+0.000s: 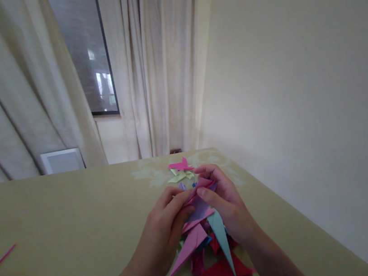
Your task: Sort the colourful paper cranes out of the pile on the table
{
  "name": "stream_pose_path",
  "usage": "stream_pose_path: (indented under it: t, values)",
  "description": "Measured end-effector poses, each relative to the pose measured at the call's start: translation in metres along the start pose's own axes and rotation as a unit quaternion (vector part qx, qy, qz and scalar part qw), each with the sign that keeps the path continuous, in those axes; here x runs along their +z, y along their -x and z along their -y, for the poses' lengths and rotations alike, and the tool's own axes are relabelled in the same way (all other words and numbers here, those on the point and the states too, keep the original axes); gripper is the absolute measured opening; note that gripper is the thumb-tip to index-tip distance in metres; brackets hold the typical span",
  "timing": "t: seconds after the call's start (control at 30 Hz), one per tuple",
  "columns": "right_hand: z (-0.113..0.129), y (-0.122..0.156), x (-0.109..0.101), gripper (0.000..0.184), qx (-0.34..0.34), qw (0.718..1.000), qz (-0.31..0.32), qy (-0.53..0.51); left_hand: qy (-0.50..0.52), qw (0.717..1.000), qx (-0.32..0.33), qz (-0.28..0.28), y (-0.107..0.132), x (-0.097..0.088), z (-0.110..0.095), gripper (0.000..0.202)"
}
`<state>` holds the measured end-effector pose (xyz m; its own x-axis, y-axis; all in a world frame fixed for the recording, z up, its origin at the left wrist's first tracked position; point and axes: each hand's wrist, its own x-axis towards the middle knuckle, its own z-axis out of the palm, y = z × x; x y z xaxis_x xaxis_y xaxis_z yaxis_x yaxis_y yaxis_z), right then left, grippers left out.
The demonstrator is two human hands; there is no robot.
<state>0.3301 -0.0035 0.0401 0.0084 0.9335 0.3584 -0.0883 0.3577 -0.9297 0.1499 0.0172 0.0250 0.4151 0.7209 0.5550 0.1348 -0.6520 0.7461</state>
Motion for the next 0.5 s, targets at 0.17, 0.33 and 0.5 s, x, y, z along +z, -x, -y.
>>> stream_pose_path:
  t: [0.17, 0.33, 0.5]
  values:
    - [0.002, 0.000, 0.001, 0.035, -0.006, 1.000, -0.008, -0.009, -0.018, 1.000, -0.012, 0.019, 0.005, -0.001, -0.005, 0.041]
    - [0.008, -0.001, 0.003, 0.043, -0.021, 1.000, -0.016, 0.016, -0.010, 0.999, -0.035, 0.018, 0.008, -0.005, -0.003, 0.038]
    - [0.007, -0.001, 0.002, 0.031, -0.032, 0.994, -0.042, 0.100, 0.012, 0.998, -0.060, 0.006, 0.002, -0.005, 0.006, 0.026]
